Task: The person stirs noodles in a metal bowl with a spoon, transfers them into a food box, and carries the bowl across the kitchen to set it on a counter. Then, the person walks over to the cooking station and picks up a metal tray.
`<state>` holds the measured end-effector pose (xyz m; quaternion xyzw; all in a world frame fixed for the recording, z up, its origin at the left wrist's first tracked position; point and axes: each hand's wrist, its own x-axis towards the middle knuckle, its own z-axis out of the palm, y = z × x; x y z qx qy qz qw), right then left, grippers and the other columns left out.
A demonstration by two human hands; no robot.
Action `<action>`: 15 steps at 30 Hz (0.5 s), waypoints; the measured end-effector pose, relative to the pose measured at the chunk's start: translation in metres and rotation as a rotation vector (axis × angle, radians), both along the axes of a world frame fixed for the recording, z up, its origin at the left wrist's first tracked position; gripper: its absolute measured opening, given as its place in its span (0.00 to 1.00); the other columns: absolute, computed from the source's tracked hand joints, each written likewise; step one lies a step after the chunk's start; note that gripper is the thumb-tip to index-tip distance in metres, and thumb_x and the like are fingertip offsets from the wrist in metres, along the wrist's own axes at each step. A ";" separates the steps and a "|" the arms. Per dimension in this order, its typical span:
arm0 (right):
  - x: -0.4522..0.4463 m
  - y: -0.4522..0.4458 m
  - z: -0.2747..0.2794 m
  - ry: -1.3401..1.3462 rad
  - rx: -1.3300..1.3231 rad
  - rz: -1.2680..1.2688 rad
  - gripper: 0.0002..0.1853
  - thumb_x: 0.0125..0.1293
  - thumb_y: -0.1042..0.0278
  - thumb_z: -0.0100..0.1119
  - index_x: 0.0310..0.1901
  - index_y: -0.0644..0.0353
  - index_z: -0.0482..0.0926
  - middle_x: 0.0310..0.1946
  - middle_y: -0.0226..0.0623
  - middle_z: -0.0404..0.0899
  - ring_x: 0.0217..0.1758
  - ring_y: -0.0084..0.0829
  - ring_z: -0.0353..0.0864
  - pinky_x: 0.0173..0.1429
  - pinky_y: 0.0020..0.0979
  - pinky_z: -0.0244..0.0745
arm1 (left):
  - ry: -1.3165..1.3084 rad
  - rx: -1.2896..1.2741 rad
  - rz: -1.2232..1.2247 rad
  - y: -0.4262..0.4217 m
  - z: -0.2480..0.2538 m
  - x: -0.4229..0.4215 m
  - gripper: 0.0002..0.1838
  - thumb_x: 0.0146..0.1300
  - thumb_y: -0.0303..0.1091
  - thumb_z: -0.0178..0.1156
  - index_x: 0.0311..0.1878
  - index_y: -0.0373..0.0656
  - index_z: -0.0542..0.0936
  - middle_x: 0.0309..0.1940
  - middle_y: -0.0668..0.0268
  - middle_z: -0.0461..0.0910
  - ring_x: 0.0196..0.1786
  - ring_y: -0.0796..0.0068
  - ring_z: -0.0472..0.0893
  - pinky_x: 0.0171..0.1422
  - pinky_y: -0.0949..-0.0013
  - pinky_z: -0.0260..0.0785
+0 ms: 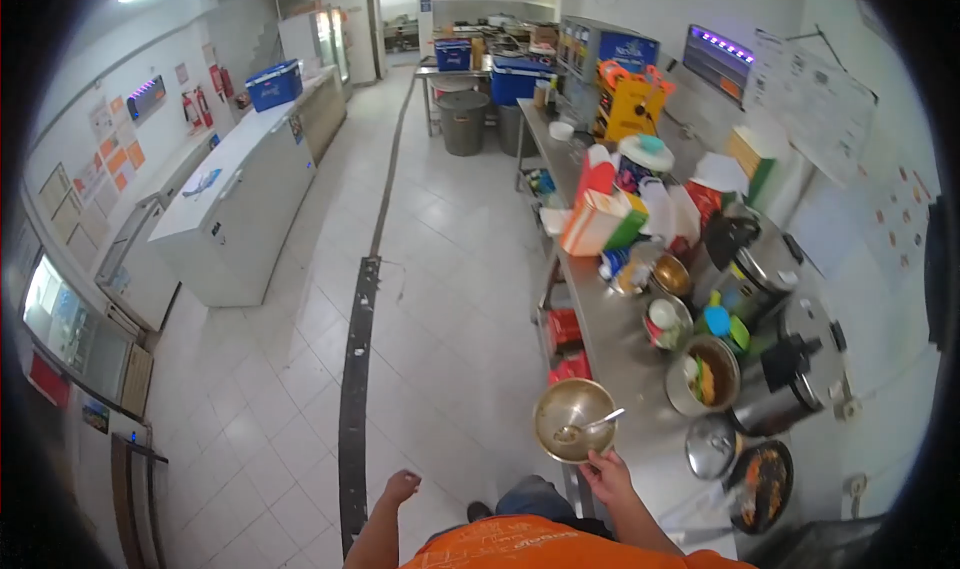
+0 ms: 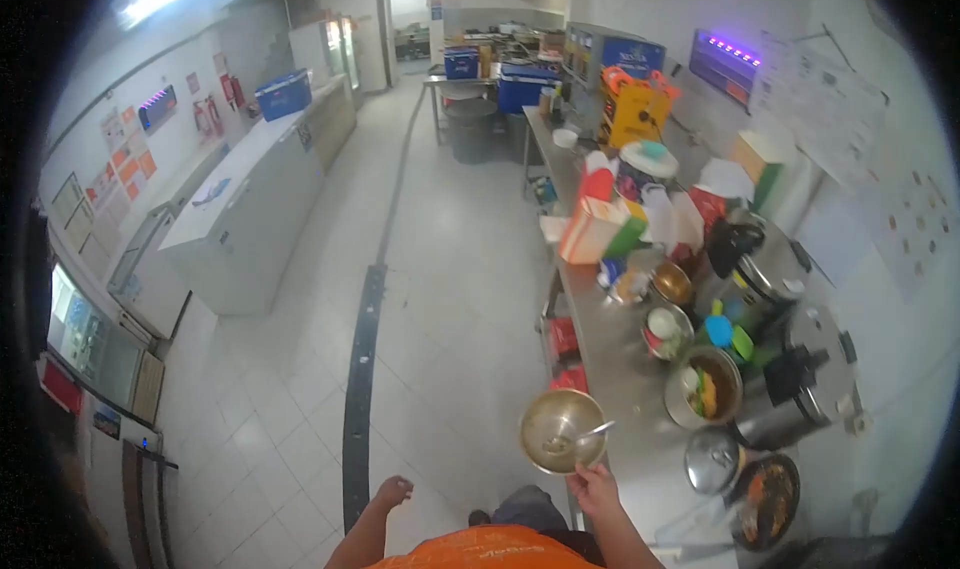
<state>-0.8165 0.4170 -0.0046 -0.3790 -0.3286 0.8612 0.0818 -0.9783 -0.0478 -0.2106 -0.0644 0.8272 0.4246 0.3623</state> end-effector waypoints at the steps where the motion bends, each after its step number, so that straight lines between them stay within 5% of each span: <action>1: -0.018 0.006 -0.003 -0.026 0.004 0.007 0.07 0.66 0.77 0.61 0.42 0.59 0.73 0.41 0.35 0.79 0.45 0.31 0.82 0.51 0.34 0.83 | 0.011 -0.006 0.010 0.019 0.017 -0.039 0.19 0.62 0.44 0.63 0.50 0.40 0.78 0.38 0.63 0.84 0.36 0.66 0.85 0.40 0.63 0.76; 3: -0.068 0.016 -0.009 -0.043 0.015 0.016 0.08 0.66 0.77 0.61 0.44 0.61 0.73 0.40 0.36 0.79 0.44 0.33 0.82 0.52 0.36 0.82 | 0.007 0.162 0.198 0.059 0.072 -0.107 0.16 0.63 0.40 0.62 0.48 0.39 0.79 0.37 0.61 0.84 0.38 0.67 0.86 0.39 0.64 0.75; 7: -0.169 0.040 -0.018 -0.012 0.049 0.031 0.12 0.65 0.78 0.61 0.48 0.60 0.74 0.42 0.35 0.81 0.42 0.31 0.83 0.49 0.32 0.83 | 0.074 0.223 0.209 0.067 0.048 -0.204 0.14 0.63 0.40 0.62 0.45 0.40 0.80 0.36 0.61 0.84 0.38 0.70 0.85 0.37 0.64 0.74; 10: -0.272 0.062 -0.015 0.025 0.061 0.048 0.13 0.64 0.78 0.63 0.49 0.61 0.75 0.40 0.36 0.82 0.39 0.29 0.84 0.46 0.30 0.83 | 0.072 -0.172 -0.122 0.019 -0.012 -0.240 0.16 0.62 0.45 0.64 0.44 0.42 0.83 0.34 0.61 0.84 0.35 0.71 0.83 0.38 0.64 0.77; 11: -0.306 0.065 -0.015 0.016 0.053 0.074 0.13 0.64 0.78 0.63 0.49 0.61 0.74 0.40 0.37 0.82 0.39 0.30 0.84 0.47 0.31 0.83 | -0.284 -0.020 -0.030 -0.009 -0.039 -0.249 0.19 0.62 0.49 0.63 0.46 0.44 0.82 0.36 0.63 0.85 0.35 0.69 0.83 0.38 0.63 0.77; 12: -0.339 0.064 -0.017 0.003 0.042 0.102 0.13 0.64 0.78 0.63 0.49 0.61 0.74 0.40 0.37 0.82 0.39 0.31 0.84 0.48 0.32 0.83 | -0.160 -0.288 -0.643 -0.010 -0.002 -0.261 0.20 0.64 0.53 0.60 0.48 0.47 0.83 0.41 0.63 0.85 0.39 0.68 0.83 0.42 0.59 0.76; 14: -0.419 0.068 -0.019 0.010 0.046 0.174 0.13 0.64 0.78 0.63 0.49 0.61 0.74 0.42 0.38 0.81 0.41 0.32 0.83 0.50 0.34 0.82 | -0.881 -0.330 -0.075 -0.029 -0.031 -0.270 0.22 0.67 0.54 0.55 0.50 0.46 0.82 0.44 0.60 0.84 0.44 0.65 0.83 0.48 0.53 0.76; 15: -0.460 0.070 -0.020 0.004 0.064 0.238 0.14 0.64 0.77 0.63 0.50 0.61 0.74 0.44 0.39 0.81 0.43 0.33 0.83 0.53 0.35 0.82 | -0.660 -0.294 0.168 -0.057 -0.019 -0.260 0.22 0.67 0.54 0.55 0.50 0.46 0.82 0.43 0.59 0.84 0.45 0.64 0.83 0.48 0.53 0.76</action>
